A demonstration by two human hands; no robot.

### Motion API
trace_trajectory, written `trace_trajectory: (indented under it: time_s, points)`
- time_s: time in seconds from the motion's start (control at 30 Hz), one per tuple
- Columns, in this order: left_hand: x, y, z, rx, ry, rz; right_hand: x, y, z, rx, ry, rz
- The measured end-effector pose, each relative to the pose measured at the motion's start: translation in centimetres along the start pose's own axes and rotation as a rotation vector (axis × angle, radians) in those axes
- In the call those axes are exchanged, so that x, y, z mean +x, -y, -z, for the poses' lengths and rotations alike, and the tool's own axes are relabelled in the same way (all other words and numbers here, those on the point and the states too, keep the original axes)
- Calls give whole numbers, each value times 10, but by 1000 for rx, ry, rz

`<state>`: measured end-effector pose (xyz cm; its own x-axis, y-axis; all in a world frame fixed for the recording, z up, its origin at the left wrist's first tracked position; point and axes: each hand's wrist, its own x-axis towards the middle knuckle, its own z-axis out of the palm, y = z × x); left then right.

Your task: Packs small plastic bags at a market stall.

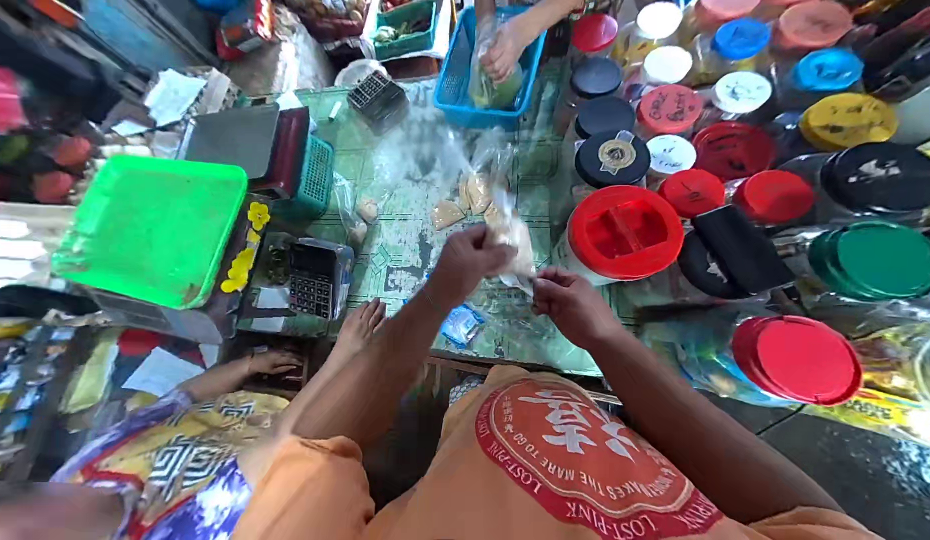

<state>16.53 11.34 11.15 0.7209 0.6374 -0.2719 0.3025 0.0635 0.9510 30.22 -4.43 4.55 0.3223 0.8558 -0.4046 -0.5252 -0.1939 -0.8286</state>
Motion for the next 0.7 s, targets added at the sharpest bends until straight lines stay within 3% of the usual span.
trace_trajectory:
  time_s: [0.07,0.17,0.27,0.33,0.4,0.47,0.53,0.63,0.7]
  points:
    - [17,-44,31,45,-7,-249,8,14,-5,26,12,97]
    - [36,-91,80,-64,12,-568,20,19,-1,-26,9,82]
    - [71,-86,117,-239,-19,-717,22,3,10,-112,-45,-35]
    - [105,-35,125,-322,-130,-591,19,-16,18,-119,-127,-125]
    - [145,53,125,-266,-258,-264,14,-37,26,-102,-219,-204]
    - [166,163,121,9,-344,140,4,-56,31,-108,-290,-284]
    - [145,232,121,239,-351,336,-11,-68,34,-137,-341,-337]
    - [134,228,128,372,-331,341,-26,-81,42,-149,-445,-371]
    - [151,228,161,443,-382,317,-27,-92,43,-148,-505,-415]
